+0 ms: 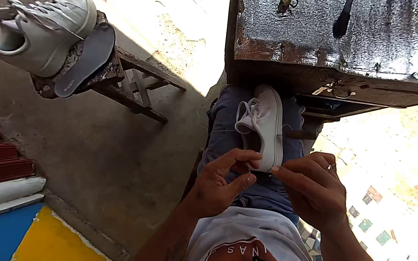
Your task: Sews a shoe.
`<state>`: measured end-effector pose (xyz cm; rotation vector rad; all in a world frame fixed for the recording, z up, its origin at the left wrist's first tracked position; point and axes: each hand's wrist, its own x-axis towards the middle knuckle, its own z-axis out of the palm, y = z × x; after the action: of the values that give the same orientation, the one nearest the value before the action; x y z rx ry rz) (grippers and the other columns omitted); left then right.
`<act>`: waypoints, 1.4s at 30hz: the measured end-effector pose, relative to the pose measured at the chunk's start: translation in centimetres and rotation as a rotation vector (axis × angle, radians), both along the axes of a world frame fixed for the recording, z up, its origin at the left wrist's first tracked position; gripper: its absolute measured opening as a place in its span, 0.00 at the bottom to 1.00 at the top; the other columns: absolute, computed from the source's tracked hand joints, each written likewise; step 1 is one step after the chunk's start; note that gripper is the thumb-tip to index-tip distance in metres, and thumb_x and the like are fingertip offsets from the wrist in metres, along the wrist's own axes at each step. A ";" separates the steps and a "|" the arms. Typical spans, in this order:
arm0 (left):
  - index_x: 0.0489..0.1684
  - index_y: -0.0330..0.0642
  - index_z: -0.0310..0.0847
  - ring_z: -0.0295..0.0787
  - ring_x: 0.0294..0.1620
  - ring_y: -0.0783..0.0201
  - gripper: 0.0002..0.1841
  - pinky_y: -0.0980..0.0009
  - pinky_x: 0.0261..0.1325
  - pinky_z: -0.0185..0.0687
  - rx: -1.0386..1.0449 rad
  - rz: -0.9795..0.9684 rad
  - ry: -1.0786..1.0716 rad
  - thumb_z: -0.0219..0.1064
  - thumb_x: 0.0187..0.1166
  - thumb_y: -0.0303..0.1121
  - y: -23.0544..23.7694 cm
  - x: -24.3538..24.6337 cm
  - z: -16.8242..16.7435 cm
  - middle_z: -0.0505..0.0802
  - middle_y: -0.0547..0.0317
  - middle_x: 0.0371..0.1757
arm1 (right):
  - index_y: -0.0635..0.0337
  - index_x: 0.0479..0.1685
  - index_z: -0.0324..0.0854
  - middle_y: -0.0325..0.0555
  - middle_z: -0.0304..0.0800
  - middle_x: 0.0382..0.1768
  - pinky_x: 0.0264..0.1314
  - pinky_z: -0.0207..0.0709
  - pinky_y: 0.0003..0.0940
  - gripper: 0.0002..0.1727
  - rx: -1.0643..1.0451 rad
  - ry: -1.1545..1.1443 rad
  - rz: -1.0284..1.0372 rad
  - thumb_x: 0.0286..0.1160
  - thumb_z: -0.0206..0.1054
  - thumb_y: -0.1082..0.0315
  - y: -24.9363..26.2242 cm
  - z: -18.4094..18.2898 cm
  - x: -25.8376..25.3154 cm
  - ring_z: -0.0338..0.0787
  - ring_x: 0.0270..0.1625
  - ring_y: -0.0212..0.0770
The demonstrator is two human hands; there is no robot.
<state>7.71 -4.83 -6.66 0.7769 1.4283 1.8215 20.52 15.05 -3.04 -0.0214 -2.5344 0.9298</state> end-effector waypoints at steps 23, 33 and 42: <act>0.43 0.40 0.92 0.90 0.49 0.74 0.08 0.75 0.57 0.86 -0.009 -0.128 -0.046 0.70 0.82 0.34 -0.2 0.0 0.8 0.94 0.64 0.42 | 0.44 0.55 0.90 0.37 0.90 0.40 0.63 0.65 0.36 0.13 0.018 -0.062 0.167 0.82 0.62 0.67 0.2 0.4 0.0 0.82 0.47 0.32; 0.42 0.39 0.91 0.89 0.50 0.74 0.08 0.75 0.57 0.86 -0.027 -0.158 0.007 0.69 0.83 0.34 0.0 -0.2 1.0 0.94 0.64 0.43 | 0.46 0.53 0.91 0.36 0.91 0.41 0.63 0.65 0.35 0.12 -0.010 -0.056 0.206 0.81 0.62 0.68 0.6 0.2 0.0 0.83 0.47 0.31; 0.44 0.38 0.91 0.89 0.53 0.74 0.09 0.74 0.60 0.85 0.003 -0.179 -0.003 0.67 0.84 0.34 0.2 -0.2 1.2 0.95 0.63 0.45 | 0.47 0.52 0.91 0.36 0.92 0.42 0.64 0.67 0.34 0.12 -0.122 -0.040 0.240 0.81 0.63 0.69 1.0 -0.3 -0.1 0.84 0.48 0.30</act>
<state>7.47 -4.64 -5.51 0.8742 1.3099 1.6884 20.40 16.06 -3.33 0.2344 -2.5523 1.1860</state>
